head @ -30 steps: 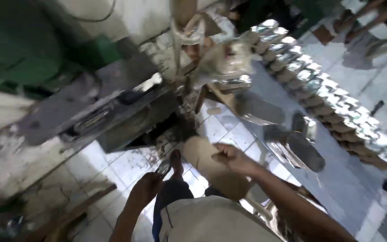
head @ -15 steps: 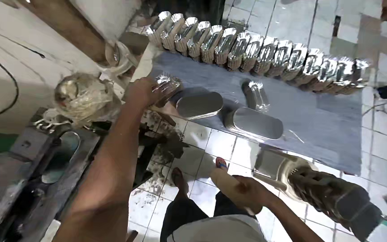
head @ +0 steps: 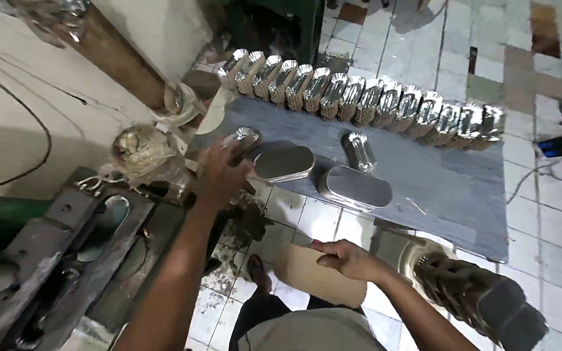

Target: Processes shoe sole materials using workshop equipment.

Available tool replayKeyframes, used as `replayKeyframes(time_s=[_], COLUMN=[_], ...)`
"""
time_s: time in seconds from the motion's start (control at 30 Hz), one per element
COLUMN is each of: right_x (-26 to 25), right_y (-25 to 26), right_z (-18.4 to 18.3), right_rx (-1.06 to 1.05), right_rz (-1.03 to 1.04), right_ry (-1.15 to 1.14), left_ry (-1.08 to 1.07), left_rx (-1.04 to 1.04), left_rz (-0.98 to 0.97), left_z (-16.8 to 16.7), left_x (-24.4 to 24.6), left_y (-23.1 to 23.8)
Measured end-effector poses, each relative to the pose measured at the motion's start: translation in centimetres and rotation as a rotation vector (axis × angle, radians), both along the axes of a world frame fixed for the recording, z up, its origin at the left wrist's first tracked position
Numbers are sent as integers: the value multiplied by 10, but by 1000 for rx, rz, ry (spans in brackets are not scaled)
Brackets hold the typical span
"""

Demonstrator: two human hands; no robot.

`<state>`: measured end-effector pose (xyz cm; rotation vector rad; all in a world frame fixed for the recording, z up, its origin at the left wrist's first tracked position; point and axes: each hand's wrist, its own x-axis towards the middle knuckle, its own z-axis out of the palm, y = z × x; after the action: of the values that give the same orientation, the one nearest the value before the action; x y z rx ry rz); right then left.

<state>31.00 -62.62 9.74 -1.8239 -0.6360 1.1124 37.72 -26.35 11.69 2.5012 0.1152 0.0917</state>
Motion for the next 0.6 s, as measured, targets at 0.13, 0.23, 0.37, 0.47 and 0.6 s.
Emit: replayKeyframes(time_s=[0.13,0.23,0.37,0.47,0.6], right_x=[-5,-16,-13,-32,-19], right_y=[49,53,66,101,127], right_z=[45,62,62,81,85], right_rx=[193,147,339,238,155], right_rz=[93,208,162,309,551], right_ry=[3,-47,-141,-240,-241], left_ry=[429,301,-27,-180,-112], left_rx=[-479,-585,-697,-614,-667], left_rz=[-203,19,281,282,256], left_z=[40,43,50,44,43], left_x=[-151,-236,-281,-288,-303], left_y=[-75,-79,-77,-81,-59])
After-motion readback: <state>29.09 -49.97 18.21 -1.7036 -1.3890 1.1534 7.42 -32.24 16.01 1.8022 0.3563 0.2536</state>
